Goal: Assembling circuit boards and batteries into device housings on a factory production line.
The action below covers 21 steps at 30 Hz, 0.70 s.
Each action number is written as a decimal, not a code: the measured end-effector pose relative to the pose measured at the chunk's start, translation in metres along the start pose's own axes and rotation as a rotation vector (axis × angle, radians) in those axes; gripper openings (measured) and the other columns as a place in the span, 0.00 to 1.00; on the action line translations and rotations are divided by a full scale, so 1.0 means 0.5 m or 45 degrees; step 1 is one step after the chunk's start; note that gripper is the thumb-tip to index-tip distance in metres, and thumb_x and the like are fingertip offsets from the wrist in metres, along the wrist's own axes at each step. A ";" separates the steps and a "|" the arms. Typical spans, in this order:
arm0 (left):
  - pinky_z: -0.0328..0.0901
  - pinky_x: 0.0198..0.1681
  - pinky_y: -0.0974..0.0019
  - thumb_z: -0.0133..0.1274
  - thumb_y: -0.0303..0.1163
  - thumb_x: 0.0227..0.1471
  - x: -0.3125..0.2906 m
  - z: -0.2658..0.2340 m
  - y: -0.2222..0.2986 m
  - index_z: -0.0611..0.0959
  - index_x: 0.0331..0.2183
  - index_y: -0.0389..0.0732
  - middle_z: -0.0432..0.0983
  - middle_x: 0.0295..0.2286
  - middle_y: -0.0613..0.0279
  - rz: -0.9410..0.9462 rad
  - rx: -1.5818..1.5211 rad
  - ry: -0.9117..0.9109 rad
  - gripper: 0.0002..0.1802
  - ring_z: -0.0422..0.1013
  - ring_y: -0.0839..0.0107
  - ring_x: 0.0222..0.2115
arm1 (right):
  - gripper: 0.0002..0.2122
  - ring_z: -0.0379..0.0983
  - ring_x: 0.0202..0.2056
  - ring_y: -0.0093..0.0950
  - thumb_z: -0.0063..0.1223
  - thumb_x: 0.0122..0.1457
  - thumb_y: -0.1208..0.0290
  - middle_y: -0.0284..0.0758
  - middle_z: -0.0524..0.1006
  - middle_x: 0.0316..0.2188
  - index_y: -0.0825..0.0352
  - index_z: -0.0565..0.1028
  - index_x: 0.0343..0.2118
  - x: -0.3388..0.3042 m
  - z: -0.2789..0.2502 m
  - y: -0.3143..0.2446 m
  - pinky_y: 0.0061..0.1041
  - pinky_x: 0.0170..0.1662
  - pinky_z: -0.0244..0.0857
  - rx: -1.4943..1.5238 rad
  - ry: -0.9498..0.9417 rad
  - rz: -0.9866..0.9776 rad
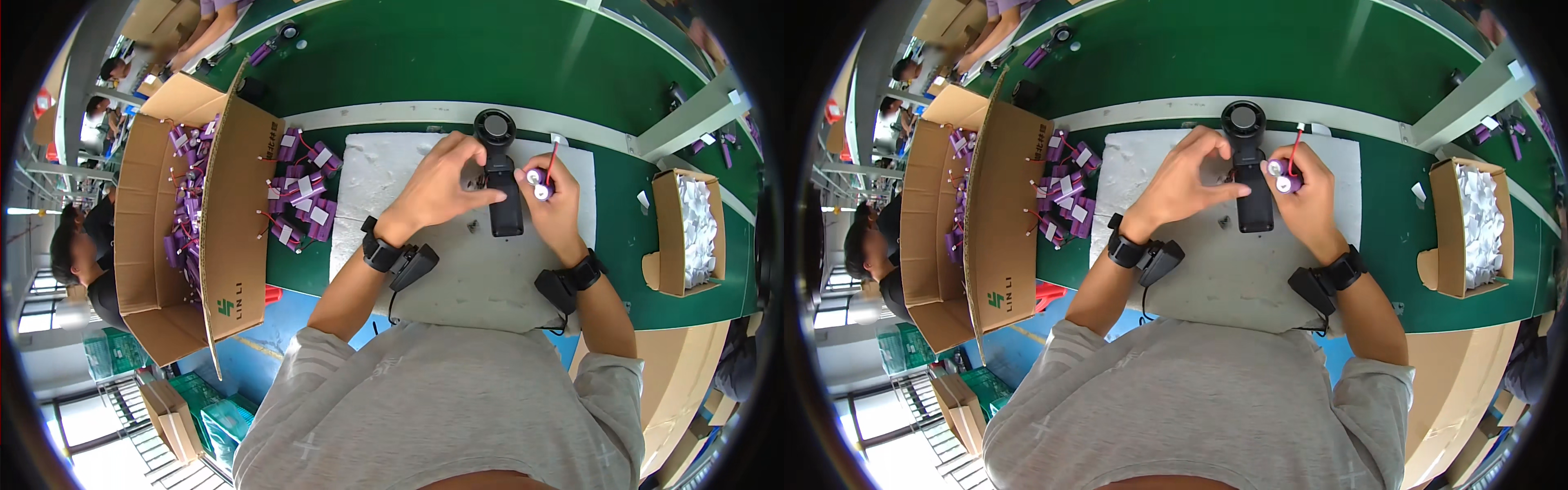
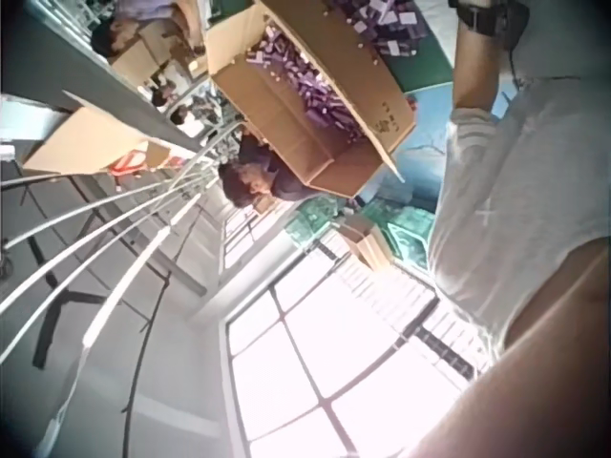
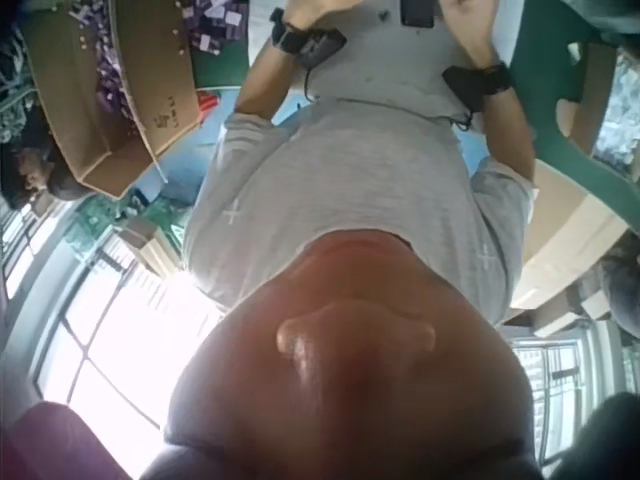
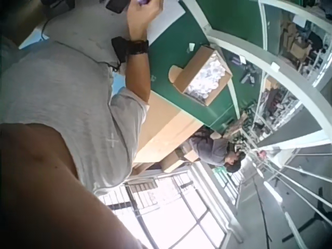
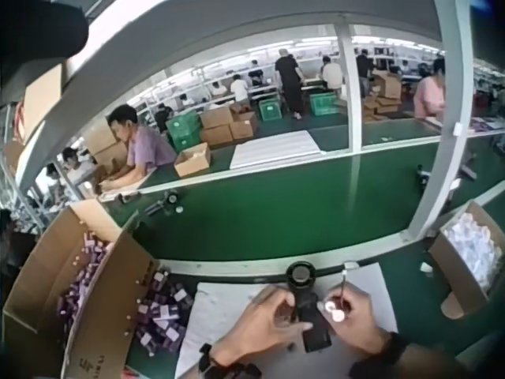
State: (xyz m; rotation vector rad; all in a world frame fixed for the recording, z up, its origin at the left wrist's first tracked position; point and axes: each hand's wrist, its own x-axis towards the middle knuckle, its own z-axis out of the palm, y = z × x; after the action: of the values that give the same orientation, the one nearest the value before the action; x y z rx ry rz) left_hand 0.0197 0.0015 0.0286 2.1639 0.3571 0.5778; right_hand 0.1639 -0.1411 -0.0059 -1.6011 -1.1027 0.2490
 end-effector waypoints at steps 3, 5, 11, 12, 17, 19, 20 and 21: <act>0.67 0.41 0.63 0.66 0.26 0.40 -0.015 0.001 -0.039 0.75 0.29 0.38 0.72 0.31 0.61 0.057 0.166 -0.254 0.15 0.70 0.62 0.35 | 0.09 0.70 0.31 0.26 0.61 0.49 0.82 0.33 0.73 0.31 0.68 0.71 0.29 0.005 0.014 -0.007 0.24 0.32 0.65 -0.038 -0.066 -0.026; 0.66 0.39 0.62 0.66 0.27 0.40 -0.020 -0.001 -0.043 0.76 0.29 0.39 0.72 0.31 0.61 0.027 0.093 -0.273 0.15 0.70 0.61 0.35 | 0.10 0.70 0.30 0.30 0.62 0.48 0.82 0.35 0.73 0.30 0.68 0.69 0.29 0.012 0.024 -0.001 0.25 0.32 0.65 -0.002 -0.147 -0.173; 0.66 0.36 0.60 0.64 0.27 0.40 -0.012 0.000 -0.049 0.79 0.28 0.41 0.75 0.28 0.60 0.110 -0.080 -0.189 0.11 0.70 0.59 0.32 | 0.11 0.70 0.32 0.35 0.62 0.44 0.84 0.37 0.73 0.30 0.68 0.70 0.28 0.010 0.025 -0.004 0.28 0.34 0.66 -0.178 -0.201 -0.238; 0.66 0.36 0.60 0.64 0.27 0.40 -0.013 0.000 -0.051 0.79 0.28 0.41 0.75 0.28 0.60 0.095 -0.088 -0.177 0.11 0.70 0.59 0.32 | 0.11 0.70 0.33 0.36 0.61 0.43 0.85 0.37 0.74 0.31 0.68 0.70 0.27 0.010 0.025 -0.005 0.29 0.35 0.66 -0.238 -0.208 -0.293; 0.67 0.36 0.59 0.63 0.25 0.41 -0.016 -0.008 -0.053 0.81 0.28 0.42 0.77 0.28 0.59 0.216 -0.037 -0.172 0.08 0.72 0.58 0.31 | 0.10 0.72 0.36 0.38 0.59 0.41 0.86 0.37 0.76 0.35 0.67 0.70 0.25 0.016 0.035 -0.031 0.30 0.38 0.67 -0.236 -0.316 -0.529; 0.68 0.36 0.59 0.63 0.25 0.40 -0.017 -0.005 -0.048 0.82 0.28 0.42 0.78 0.27 0.58 0.244 -0.068 -0.158 0.08 0.72 0.57 0.30 | 0.10 0.72 0.36 0.38 0.58 0.41 0.86 0.38 0.77 0.35 0.67 0.70 0.25 0.017 0.025 -0.028 0.30 0.38 0.67 -0.244 -0.336 -0.532; 0.68 0.36 0.59 0.63 0.25 0.40 -0.020 -0.006 -0.048 0.82 0.28 0.42 0.78 0.27 0.58 0.238 -0.030 -0.151 0.08 0.72 0.57 0.30 | 0.10 0.73 0.36 0.38 0.57 0.41 0.87 0.38 0.77 0.35 0.68 0.70 0.24 0.010 0.023 -0.026 0.30 0.37 0.68 -0.265 -0.355 -0.500; 0.68 0.35 0.61 0.64 0.25 0.39 -0.021 -0.004 -0.047 0.83 0.29 0.42 0.78 0.28 0.58 0.213 -0.068 -0.163 0.10 0.73 0.59 0.30 | 0.10 0.73 0.36 0.38 0.57 0.41 0.87 0.38 0.77 0.35 0.68 0.70 0.24 0.006 0.024 -0.026 0.30 0.37 0.68 -0.234 -0.345 -0.524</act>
State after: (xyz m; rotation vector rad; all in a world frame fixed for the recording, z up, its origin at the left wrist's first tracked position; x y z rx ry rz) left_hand 0.0083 0.0123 0.0081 2.1794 0.0905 0.5315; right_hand 0.1506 -0.1317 0.0021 -1.4845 -1.6763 0.0921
